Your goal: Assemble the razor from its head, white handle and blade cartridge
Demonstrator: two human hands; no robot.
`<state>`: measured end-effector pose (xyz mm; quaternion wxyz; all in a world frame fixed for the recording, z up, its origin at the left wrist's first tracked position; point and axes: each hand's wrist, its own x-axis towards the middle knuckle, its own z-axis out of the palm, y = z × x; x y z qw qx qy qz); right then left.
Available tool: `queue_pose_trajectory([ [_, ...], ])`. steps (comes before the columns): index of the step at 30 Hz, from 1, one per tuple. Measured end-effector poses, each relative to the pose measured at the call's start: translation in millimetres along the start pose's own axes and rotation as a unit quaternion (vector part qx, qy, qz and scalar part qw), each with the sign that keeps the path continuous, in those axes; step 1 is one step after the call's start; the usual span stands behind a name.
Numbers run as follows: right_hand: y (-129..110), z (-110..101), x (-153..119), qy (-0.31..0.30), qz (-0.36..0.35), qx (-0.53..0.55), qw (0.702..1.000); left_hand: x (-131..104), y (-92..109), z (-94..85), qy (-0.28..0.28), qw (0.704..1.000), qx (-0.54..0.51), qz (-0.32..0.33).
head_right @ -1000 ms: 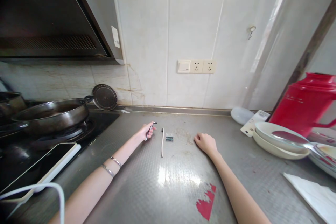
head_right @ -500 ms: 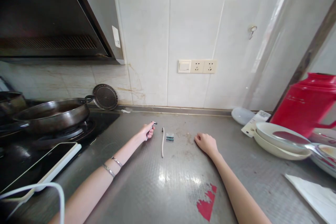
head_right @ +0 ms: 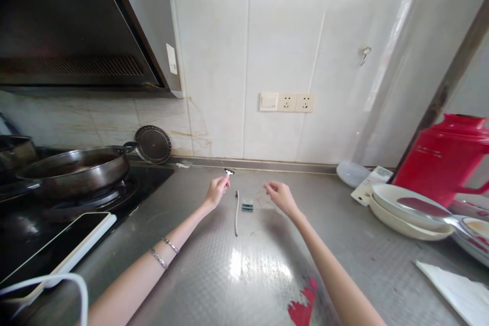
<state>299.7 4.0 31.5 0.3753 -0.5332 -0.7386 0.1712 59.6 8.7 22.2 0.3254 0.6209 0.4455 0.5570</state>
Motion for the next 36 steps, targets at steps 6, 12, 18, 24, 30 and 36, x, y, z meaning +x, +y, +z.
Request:
queue_pose_trajectory([
  [6,-73,27,32,-0.070,0.003,0.218,0.974,-10,9,2.0,0.001,0.997,0.039,0.073],
  [12,-90,34,33,-0.155,0.044,0.319,0.934,-14,17,5.8,0.011,0.994,0.048,0.097],
  [18,-88,34,31,-0.130,0.060,0.345,0.928,-15,17,6.6,0.007,0.993,0.051,0.106],
  [24,-91,36,32,-0.093,0.048,0.353,0.930,-15,17,6.2,0.017,0.992,0.046,0.115],
  [30,-76,52,45,-0.044,0.021,0.220,0.974,-14,20,3.5,0.025,0.992,0.036,0.120],
  [36,-53,81,51,-0.062,-0.051,0.005,0.997,-4,32,-4.3,0.065,0.994,0.005,0.086],
])
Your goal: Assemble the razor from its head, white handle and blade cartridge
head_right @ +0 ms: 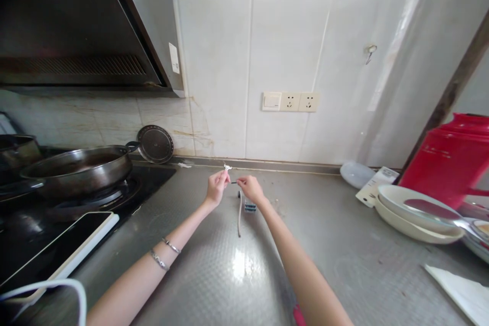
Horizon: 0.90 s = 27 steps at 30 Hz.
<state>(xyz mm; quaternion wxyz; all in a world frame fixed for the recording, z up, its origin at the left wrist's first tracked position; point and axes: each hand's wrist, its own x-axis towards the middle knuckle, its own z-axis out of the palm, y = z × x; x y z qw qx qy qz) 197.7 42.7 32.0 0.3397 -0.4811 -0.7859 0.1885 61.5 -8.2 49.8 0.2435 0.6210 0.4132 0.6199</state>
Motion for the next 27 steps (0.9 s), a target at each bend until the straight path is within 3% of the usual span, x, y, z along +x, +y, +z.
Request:
queue_pose_trajectory([
  [6,-2,32,-3,-0.044,-0.011,-0.077,0.996,6,9,-0.5,0.024,1.000,-0.005,0.008],
  [9,-7,38,-6,-0.052,-0.016,-0.104,0.993,6,11,0.9,0.025,1.000,0.001,0.013],
  [13,-17,25,-17,-0.027,-0.008,-0.190,0.981,6,14,2.3,0.032,0.999,0.006,0.013],
  [17,-30,3,-35,-0.031,0.089,-0.318,0.943,5,16,4.3,0.033,0.999,0.009,0.010],
  [20,-39,-6,-50,-0.085,0.112,-0.322,0.936,3,18,6.3,0.024,1.000,0.014,0.010],
  [24,-46,-3,-67,-0.202,0.119,-0.291,0.927,-1,19,9.1,0.016,0.999,0.035,0.019],
  [27,-47,5,-75,-0.210,0.120,-0.292,0.925,-3,20,10.7,0.019,0.998,0.050,0.032],
])
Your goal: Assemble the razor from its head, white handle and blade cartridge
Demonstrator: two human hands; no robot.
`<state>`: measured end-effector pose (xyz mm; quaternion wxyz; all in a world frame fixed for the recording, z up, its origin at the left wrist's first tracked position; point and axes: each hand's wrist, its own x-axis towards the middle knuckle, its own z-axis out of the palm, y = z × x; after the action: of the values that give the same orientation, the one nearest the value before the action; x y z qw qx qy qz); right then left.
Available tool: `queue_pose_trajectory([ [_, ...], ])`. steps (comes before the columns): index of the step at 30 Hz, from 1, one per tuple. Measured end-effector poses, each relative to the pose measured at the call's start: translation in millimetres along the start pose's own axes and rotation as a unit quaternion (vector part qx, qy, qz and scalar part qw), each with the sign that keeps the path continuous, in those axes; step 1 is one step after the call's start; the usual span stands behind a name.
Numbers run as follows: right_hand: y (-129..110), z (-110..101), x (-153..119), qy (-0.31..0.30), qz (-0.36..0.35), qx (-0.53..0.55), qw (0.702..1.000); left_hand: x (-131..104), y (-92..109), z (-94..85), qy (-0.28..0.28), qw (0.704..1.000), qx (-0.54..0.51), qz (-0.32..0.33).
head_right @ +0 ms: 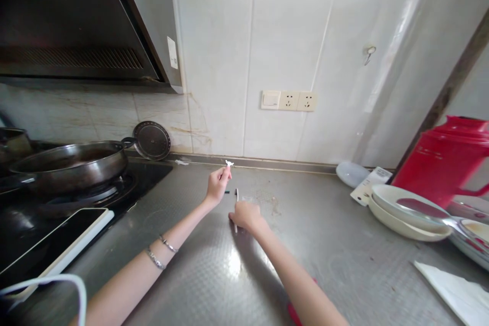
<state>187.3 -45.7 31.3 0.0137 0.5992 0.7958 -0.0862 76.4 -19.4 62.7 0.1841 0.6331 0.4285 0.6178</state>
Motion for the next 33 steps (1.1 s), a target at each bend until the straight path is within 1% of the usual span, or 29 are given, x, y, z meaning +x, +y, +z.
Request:
queue_pose_trajectory([
  [3,-2,6,-1,0.028,-0.006,-0.003,1.000,-1,0,0.9,-0.003,1.000,0.012,0.007],
  [5,-1,6,-1,0.036,-0.009,0.004,0.999,0,-1,1.3,-0.011,1.000,0.019,0.008],
  [7,3,1,0,0.046,0.001,0.015,0.999,1,-3,1.4,-0.024,0.999,0.023,0.008],
  [9,11,-10,1,0.073,0.027,0.031,0.996,3,-5,1.3,-0.043,0.999,0.024,0.003],
  [12,31,-33,3,0.118,0.056,0.093,0.987,6,-8,0.9,-0.063,0.998,0.012,-0.009],
  [13,40,-41,4,0.123,0.044,0.127,0.983,7,-9,0.7,-0.068,0.998,0.003,-0.013],
  [15,60,-56,5,0.141,-0.003,0.202,0.969,9,-9,0.4,-0.085,0.996,-0.015,-0.026],
  [17,81,-69,4,0.186,-0.045,0.257,0.947,12,-9,0.5,-0.104,0.993,-0.028,-0.038],
  [20,108,-84,-1,0.270,-0.074,0.259,0.924,14,-6,1.5,-0.122,0.991,-0.048,-0.039],
  [23,125,-99,-12,0.319,-0.094,0.245,0.911,14,0,3.0,-0.130,0.986,-0.097,-0.035],
  [25,127,-108,-22,0.323,-0.099,0.256,0.906,13,4,3.6,-0.135,0.980,-0.143,-0.044],
  [28,120,-120,-37,0.312,-0.091,0.271,0.906,10,11,3.7,-0.147,0.968,-0.197,-0.055],
  [30,112,-125,-45,0.294,-0.098,0.277,0.910,8,15,3.6,-0.158,0.962,-0.217,-0.050],
  [33,100,-128,-51,0.252,-0.128,0.273,0.919,5,20,4.0,-0.181,0.955,-0.230,-0.047],
])
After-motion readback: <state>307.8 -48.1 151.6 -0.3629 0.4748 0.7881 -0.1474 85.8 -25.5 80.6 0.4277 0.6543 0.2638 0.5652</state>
